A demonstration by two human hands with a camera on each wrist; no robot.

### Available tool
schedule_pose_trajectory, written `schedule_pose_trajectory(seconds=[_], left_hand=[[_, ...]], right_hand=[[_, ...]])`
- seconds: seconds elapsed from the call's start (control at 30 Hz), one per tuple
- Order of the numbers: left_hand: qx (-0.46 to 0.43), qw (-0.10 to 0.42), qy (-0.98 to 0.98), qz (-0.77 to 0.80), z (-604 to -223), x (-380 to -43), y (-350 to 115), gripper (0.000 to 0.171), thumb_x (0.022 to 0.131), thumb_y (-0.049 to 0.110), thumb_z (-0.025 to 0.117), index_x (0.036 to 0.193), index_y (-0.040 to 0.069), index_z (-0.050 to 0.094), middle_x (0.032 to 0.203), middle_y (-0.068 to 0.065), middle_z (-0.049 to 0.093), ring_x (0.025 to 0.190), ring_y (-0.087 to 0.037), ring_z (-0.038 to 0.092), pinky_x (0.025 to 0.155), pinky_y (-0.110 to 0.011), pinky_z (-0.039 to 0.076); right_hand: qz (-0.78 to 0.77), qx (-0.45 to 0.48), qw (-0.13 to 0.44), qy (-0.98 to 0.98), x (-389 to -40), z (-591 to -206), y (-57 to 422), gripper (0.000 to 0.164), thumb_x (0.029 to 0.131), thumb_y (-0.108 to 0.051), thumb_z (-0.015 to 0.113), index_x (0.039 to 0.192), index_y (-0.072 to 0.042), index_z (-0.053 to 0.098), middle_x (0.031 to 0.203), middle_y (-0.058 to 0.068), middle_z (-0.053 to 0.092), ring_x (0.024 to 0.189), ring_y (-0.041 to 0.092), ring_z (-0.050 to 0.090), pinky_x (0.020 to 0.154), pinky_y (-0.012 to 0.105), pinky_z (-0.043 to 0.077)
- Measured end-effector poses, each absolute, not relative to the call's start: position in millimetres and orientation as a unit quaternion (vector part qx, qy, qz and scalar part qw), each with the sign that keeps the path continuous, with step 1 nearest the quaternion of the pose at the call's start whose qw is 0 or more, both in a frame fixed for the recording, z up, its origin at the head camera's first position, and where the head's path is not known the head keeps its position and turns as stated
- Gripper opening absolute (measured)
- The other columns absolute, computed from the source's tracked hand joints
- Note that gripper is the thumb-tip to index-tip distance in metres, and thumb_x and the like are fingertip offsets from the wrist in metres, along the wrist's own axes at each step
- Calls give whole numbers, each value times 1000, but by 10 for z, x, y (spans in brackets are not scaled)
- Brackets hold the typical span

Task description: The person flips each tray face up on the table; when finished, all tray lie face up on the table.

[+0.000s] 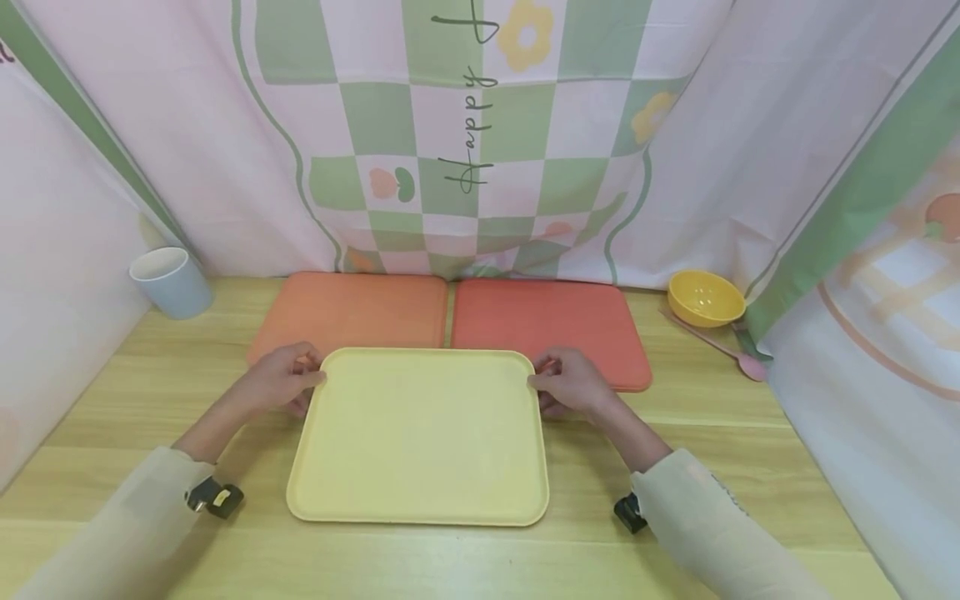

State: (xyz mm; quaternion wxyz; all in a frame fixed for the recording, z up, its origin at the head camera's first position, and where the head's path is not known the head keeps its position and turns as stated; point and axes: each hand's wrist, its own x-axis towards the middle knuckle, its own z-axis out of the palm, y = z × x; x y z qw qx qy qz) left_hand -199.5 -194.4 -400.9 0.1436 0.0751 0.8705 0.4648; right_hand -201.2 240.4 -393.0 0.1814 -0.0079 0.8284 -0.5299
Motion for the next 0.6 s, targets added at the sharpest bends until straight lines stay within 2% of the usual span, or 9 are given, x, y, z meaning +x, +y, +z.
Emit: schedule_pose_trajectory(seconds=[0.27, 0.6], left_hand=[[65, 182, 850, 490, -4054, -2010, -1980, 13, 102, 6, 55, 110, -3, 51, 86, -18, 60, 60, -24, 65, 55, -37, 59], [69, 216, 802, 553, -4114, -2017, -2089, 14, 102, 7, 59, 104, -3, 50, 78, -13, 60, 62, -21, 64, 57, -33, 59]], right_hand=[[-513, -14, 191, 837, -2008, -3920, 2396, 27, 96, -8, 67, 116, 7, 58, 86, 11, 63, 67, 22, 67, 60, 37, 60], [-503, -29, 213, 837, -1995, -3897, 2448, 27, 96, -11, 69, 115, 5, 59, 86, 10, 64, 70, 22, 67, 57, 33, 56]])
